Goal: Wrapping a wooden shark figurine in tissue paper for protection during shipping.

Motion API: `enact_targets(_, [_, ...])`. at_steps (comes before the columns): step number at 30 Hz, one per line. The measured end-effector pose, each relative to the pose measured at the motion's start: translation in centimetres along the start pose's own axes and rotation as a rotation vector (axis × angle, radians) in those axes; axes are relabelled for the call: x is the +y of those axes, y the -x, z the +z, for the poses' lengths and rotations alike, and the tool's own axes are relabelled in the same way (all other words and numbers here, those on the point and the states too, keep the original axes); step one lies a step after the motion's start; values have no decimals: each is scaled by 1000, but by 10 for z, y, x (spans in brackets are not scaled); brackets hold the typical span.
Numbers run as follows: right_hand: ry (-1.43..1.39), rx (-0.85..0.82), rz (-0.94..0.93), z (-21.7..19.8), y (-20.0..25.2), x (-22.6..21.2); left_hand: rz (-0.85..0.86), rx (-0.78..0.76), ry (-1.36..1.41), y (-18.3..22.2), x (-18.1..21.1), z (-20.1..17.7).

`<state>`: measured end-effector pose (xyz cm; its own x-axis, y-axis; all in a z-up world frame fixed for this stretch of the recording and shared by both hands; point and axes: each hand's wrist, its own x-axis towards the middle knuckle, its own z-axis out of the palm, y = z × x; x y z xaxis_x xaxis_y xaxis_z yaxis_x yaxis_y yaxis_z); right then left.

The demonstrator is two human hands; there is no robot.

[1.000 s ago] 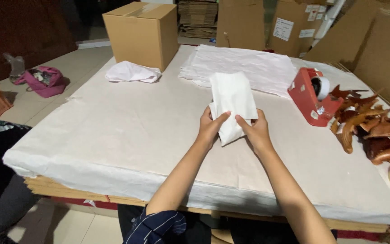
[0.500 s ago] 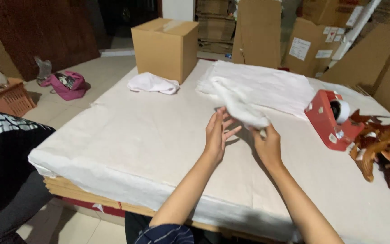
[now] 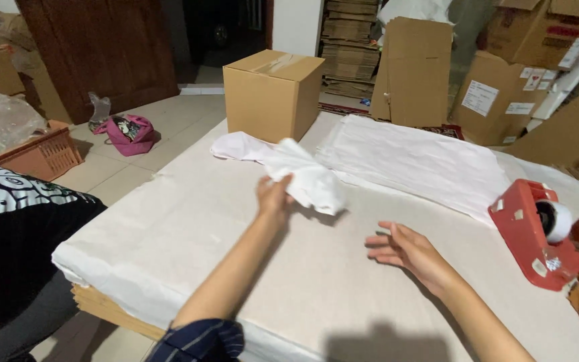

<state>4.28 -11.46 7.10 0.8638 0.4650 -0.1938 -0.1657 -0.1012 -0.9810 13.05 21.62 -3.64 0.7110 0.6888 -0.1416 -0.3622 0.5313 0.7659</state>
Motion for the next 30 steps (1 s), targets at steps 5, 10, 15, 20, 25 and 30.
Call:
enact_targets(5, [-24, 64, 46, -59, -15, 39, 290, 288, -10, -113, 27, -77])
enact_targets(10, [-227, 59, 4, -88, -25, 60, 395, 218, -793, -100, 87, -131])
enact_targets(15, [-101, 16, -55, -102, -38, 85, 505, 77, -1404, -45, 115, -104])
enact_targets(20, [-81, 32, -47, -98, -35, 81, 223, -142, -1701, -41, 117, -74])
enact_targets(25, [-81, -9, -91, -101, -36, 85, 177, -87, -1695, -66, 100, -58])
enact_targets(30, [-39, -32, -142, -104, -39, 91, 244, -36, -1739, -65, 94, -60])
